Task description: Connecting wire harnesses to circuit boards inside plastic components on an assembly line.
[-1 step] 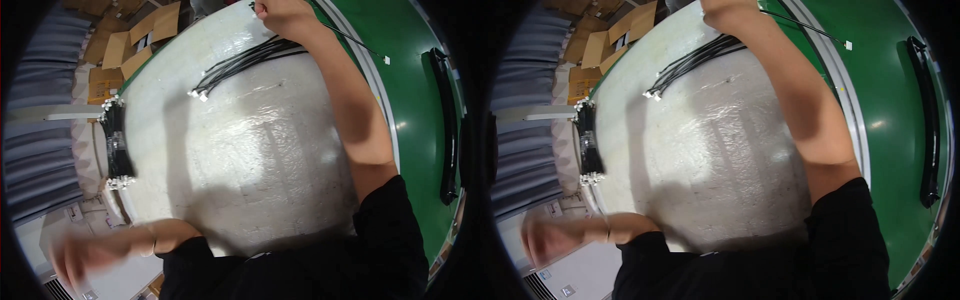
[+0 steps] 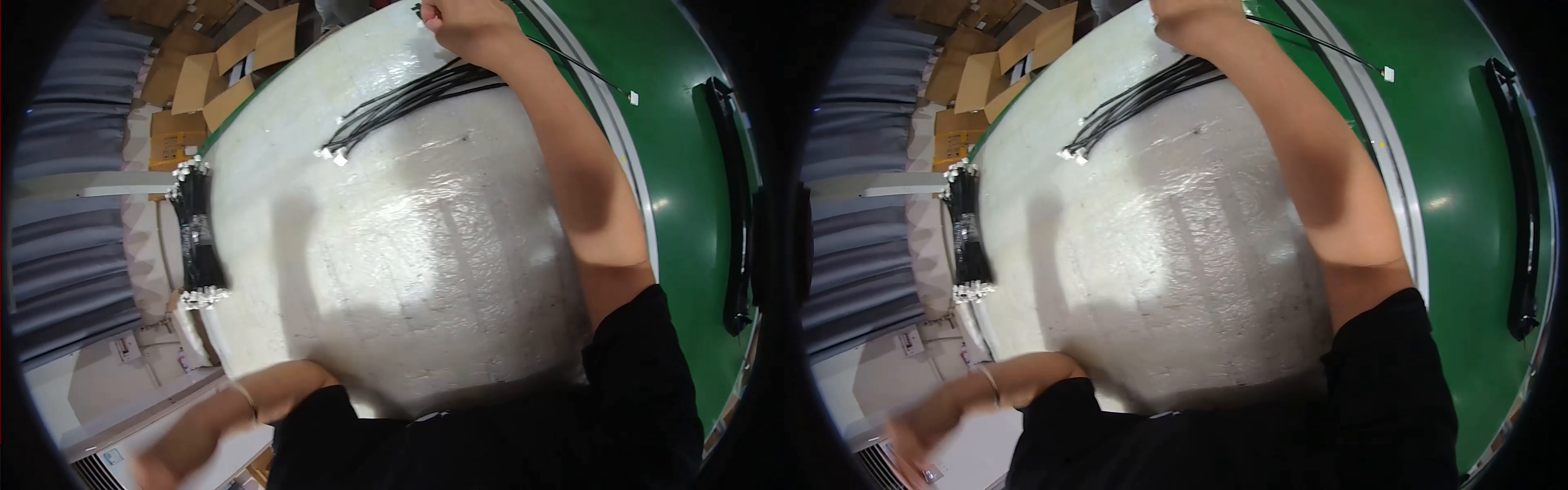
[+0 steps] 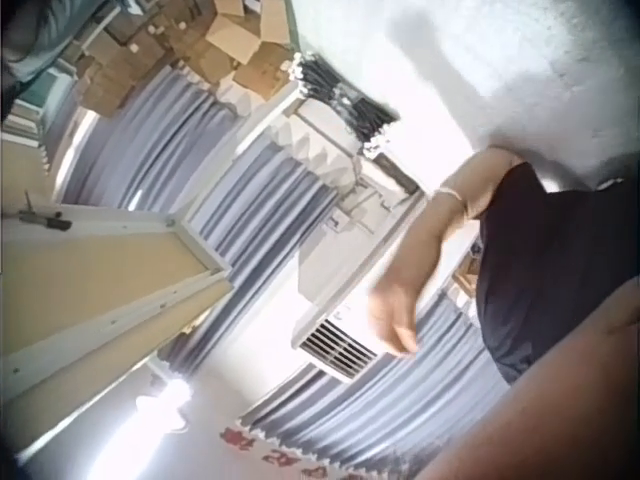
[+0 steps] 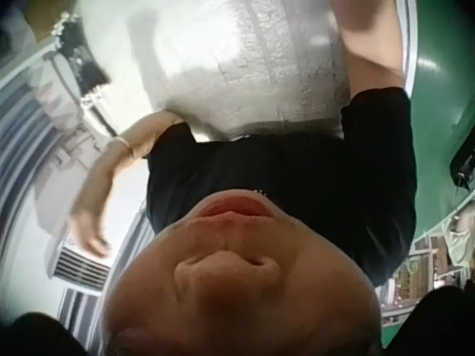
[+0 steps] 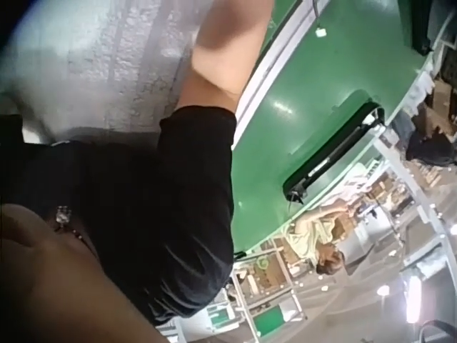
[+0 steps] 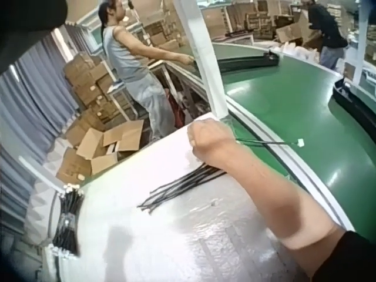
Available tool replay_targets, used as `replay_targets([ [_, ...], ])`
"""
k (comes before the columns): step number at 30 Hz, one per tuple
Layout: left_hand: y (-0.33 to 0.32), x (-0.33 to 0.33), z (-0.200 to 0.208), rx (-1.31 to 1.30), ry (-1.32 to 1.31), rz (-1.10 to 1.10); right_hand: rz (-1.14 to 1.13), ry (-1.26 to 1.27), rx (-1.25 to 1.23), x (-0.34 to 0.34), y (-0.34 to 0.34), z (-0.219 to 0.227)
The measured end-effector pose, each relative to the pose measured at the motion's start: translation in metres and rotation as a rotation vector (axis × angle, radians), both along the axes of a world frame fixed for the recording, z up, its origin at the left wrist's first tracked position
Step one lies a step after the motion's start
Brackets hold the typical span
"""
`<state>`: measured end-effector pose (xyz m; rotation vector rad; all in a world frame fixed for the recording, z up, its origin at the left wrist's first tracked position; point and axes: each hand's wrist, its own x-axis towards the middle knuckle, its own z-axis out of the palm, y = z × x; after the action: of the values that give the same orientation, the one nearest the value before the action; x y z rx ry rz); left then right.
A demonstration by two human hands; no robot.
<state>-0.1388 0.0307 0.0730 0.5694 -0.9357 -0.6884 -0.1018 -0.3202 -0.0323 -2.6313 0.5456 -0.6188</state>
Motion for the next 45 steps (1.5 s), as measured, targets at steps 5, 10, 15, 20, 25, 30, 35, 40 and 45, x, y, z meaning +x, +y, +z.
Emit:
replay_targets([
  [5,0.029,-0.025,0.033,-0.514,-0.365,-0.524,-0.028,-0.122,-0.212,0.012,0.018,-0.027],
  [10,-0.095,0.054,-0.07,0.673,-0.688,0.566,0.104,0.141,-0.269,0.007,0.04,-0.061],
  [15,-0.112,0.071,-0.154,0.945,-1.44,0.884,0.177,-0.015,-0.225,0.014,0.052,-0.062],
  [20,-0.108,0.067,-0.153,0.964,-1.485,0.88,0.158,0.037,-0.178,0.02,0.058,-0.059],
  [25,-0.121,0.069,-0.146,0.962,-1.552,1.006,0.256,0.031,-0.145,0.021,0.057,-0.055],
  [30,-0.134,0.067,-0.135,1.056,-1.535,0.916,0.359,0.14,-0.171,0.022,0.04,-0.039],
  [35,-0.128,0.062,-0.14,0.99,-1.607,0.959,0.036,0.002,-0.097,0.016,-0.01,-0.025],
  [40,-0.106,0.06,-0.141,0.986,-1.561,0.998,-0.007,-0.035,0.201,0.017,-0.024,-0.063],
  [45,-0.109,0.061,-0.149,0.974,-1.514,1.016,-0.003,-0.074,0.22,0.006,-0.031,-0.059],
])
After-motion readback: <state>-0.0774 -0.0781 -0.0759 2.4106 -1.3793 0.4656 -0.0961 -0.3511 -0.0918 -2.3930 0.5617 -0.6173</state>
